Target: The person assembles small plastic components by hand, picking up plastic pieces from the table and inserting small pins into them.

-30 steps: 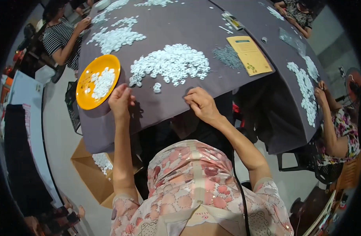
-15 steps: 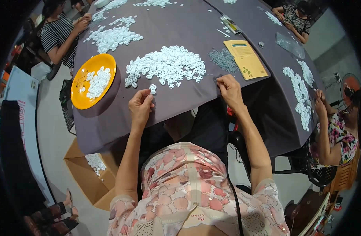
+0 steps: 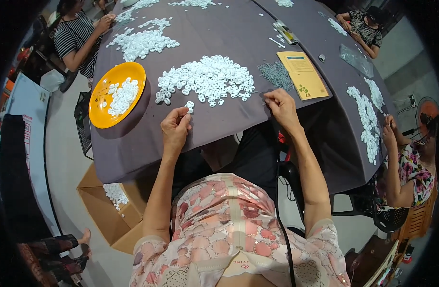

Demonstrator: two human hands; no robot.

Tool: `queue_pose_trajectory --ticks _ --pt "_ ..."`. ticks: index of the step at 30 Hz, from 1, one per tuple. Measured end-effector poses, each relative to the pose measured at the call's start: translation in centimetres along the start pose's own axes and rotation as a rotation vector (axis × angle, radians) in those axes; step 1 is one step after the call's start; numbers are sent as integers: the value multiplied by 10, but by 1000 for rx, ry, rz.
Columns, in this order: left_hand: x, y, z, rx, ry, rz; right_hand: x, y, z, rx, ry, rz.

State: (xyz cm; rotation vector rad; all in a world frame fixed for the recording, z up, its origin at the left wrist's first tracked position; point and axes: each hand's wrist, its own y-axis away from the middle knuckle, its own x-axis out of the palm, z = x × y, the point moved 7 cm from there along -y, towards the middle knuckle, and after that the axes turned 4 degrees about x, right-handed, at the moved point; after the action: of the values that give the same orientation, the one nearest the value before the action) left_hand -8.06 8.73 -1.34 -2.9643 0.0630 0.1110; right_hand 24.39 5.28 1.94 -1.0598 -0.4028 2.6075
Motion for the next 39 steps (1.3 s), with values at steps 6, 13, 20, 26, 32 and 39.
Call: queue_pose_trajectory --ticks 6,13,20,26,32,39 --pt "-2 1 -2 4 17 -25 15 -27 4 -54 231 21" --pt "-19 6 -5 12 155 -247 18 -28 10 -74 290 33" --pt "-11 0 4 80 -68 -163 35 1 63 -157 -36 4" --pt "3 -2 -18 293 -322 -109 64 14 79 -200 -172 36" --pt "51 -9 -39 384 -562 60 67 15 62 -8 -278 0" --pt "69 -12 -34 358 -738 49 68 16 68 -45 -285 -16"
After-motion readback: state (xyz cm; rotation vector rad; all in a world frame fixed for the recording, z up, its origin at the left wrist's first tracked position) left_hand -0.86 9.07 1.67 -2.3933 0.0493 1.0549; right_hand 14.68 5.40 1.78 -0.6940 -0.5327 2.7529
